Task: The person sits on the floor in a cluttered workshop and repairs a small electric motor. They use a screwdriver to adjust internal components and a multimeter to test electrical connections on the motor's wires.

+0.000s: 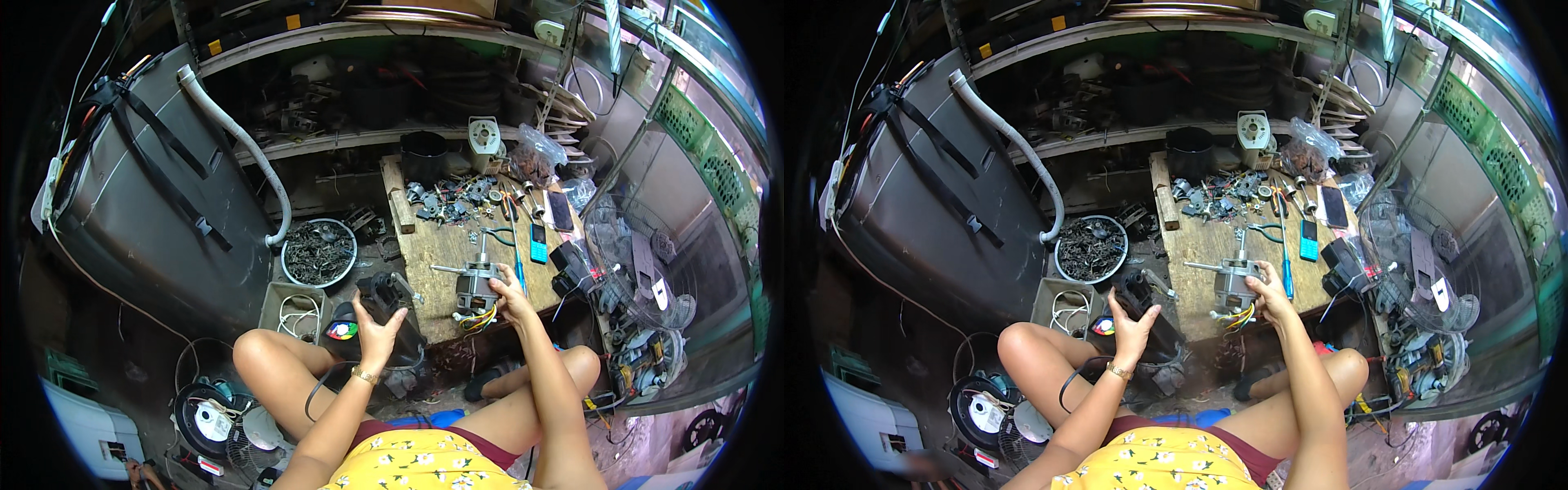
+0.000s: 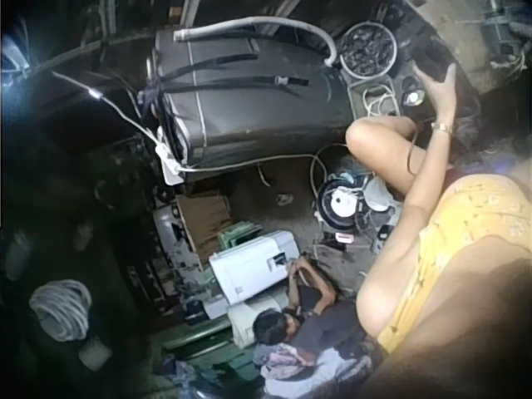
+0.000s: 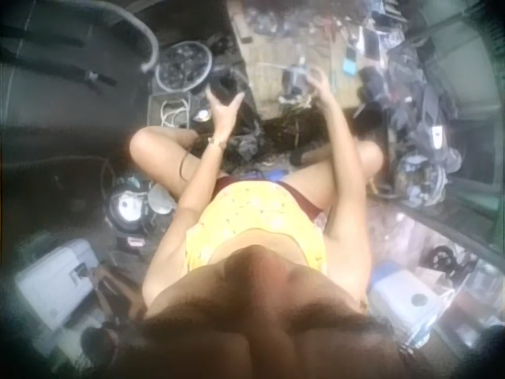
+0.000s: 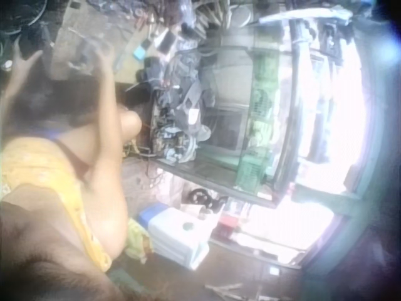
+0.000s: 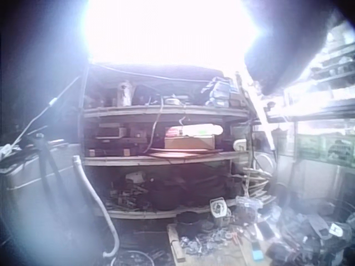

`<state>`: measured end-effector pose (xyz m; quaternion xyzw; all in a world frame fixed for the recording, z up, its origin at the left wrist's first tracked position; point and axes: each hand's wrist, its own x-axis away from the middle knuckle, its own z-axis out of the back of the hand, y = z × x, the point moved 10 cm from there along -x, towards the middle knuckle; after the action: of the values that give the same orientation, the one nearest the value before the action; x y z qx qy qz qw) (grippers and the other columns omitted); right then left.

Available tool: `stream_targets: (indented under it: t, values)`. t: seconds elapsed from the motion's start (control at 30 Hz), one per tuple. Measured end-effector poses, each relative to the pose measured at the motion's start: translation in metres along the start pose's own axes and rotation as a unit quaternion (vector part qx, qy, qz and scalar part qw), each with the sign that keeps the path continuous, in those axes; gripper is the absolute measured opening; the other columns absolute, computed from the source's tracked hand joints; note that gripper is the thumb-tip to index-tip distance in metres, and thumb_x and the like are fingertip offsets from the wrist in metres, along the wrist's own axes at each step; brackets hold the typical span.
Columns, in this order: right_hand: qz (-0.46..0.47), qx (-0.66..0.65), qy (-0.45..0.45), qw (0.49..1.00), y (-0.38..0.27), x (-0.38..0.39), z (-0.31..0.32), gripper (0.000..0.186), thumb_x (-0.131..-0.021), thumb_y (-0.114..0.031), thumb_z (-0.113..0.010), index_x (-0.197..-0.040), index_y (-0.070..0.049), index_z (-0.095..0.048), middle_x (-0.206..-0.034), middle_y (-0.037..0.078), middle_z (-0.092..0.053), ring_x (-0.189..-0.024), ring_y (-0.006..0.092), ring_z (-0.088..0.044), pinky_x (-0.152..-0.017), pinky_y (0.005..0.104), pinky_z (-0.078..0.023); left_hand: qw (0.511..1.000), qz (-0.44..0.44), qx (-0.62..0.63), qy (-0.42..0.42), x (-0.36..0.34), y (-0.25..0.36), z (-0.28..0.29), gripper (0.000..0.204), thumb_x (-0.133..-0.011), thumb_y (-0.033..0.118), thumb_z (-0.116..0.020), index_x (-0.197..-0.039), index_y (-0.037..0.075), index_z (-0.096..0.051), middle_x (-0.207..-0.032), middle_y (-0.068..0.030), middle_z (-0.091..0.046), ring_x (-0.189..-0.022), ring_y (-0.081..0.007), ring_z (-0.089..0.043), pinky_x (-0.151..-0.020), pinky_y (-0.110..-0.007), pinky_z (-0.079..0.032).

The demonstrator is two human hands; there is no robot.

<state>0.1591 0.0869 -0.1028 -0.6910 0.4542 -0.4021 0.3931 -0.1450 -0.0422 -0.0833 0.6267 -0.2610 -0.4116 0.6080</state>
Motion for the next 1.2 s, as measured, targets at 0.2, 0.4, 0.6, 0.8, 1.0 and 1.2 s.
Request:
stream_targets:
  t: [0.2, 0.4, 0.6, 0.8, 1.0, 1.2]
  values:
    - [0.077, 0.007, 0.010, 0.997, -0.049, 0.052, -0.036, 0.066, -0.079, -0.014, -0.078, -0.129, -0.010, -0.036, -0.113, 0.011, -0.056, -0.097, 0.0216, -0.062, -0.069, 0.0332, -0.057, 0.998, -0.023, -0.052, -0.022, -0.013, 0.028, -0.021, 0.101, -0.066, 0.026, -0.088, -0.144, 0.000, -0.029, -0.138, -0.0226, -0.044, -0.129, -0.0339, -0.044, -0.109, -0.040, -0.033]
    - [0.149, 0.055, 0.030, 0.987, -0.071, 0.068, -0.043, 0.071, -0.074, -0.018, -0.084, -0.127, -0.007, -0.038, -0.115, 0.011, -0.055, -0.105, 0.0203, -0.058, -0.086, 0.0335, -0.052, 0.994, -0.058, -0.087, -0.019, -0.004, 0.047, -0.030, 0.101, -0.064, 0.028, -0.089, -0.144, 0.003, -0.031, -0.136, -0.0209, -0.046, -0.127, -0.0357, -0.045, -0.108, -0.042, -0.035]
    - [0.162, 0.086, 0.040, 0.982, -0.077, 0.076, -0.053, 0.075, -0.070, -0.020, -0.087, -0.126, -0.005, -0.040, -0.114, 0.011, -0.055, -0.107, 0.0203, -0.056, -0.093, 0.0336, -0.047, 0.991, -0.084, -0.108, -0.013, -0.002, 0.056, -0.031, 0.100, -0.065, 0.027, -0.089, -0.143, 0.006, -0.032, -0.131, -0.0201, -0.048, -0.123, -0.0364, -0.048, -0.103, -0.043, -0.039]
    - [0.217, 0.246, 0.091, 0.940, -0.125, 0.096, -0.065, 0.074, -0.065, -0.018, -0.088, -0.123, -0.004, -0.045, -0.107, 0.008, -0.055, -0.102, 0.0176, -0.055, -0.089, 0.0314, -0.047, 0.984, -0.066, -0.163, -0.036, -0.003, 0.077, -0.036, 0.094, -0.067, 0.020, -0.086, -0.143, 0.008, -0.033, -0.126, -0.0188, -0.050, -0.115, -0.0369, -0.052, -0.096, -0.043, -0.044]
    - [0.250, 0.361, 0.111, 0.892, -0.187, 0.121, -0.112, 0.059, -0.067, -0.021, -0.085, -0.116, -0.005, -0.055, -0.105, 0.012, -0.062, -0.098, 0.0180, -0.061, -0.085, 0.0324, -0.048, 0.990, -0.087, -0.095, -0.061, -0.011, 0.094, -0.052, 0.095, -0.067, 0.016, -0.083, -0.145, 0.007, -0.029, -0.131, -0.0203, -0.050, -0.119, -0.0337, -0.053, -0.100, -0.041, -0.043]
    - [0.369, 0.552, 0.131, 0.736, -0.237, 0.142, -0.164, 0.056, -0.068, -0.032, -0.082, -0.111, -0.005, -0.058, -0.106, 0.015, -0.063, -0.096, 0.0335, -0.064, -0.083, 0.0408, -0.051, 0.980, -0.102, -0.052, -0.160, -0.010, 0.130, -0.083, 0.104, -0.069, 0.018, -0.080, -0.151, 0.009, -0.017, -0.137, -0.0201, -0.048, -0.123, -0.0325, -0.052, -0.103, -0.040, -0.043]
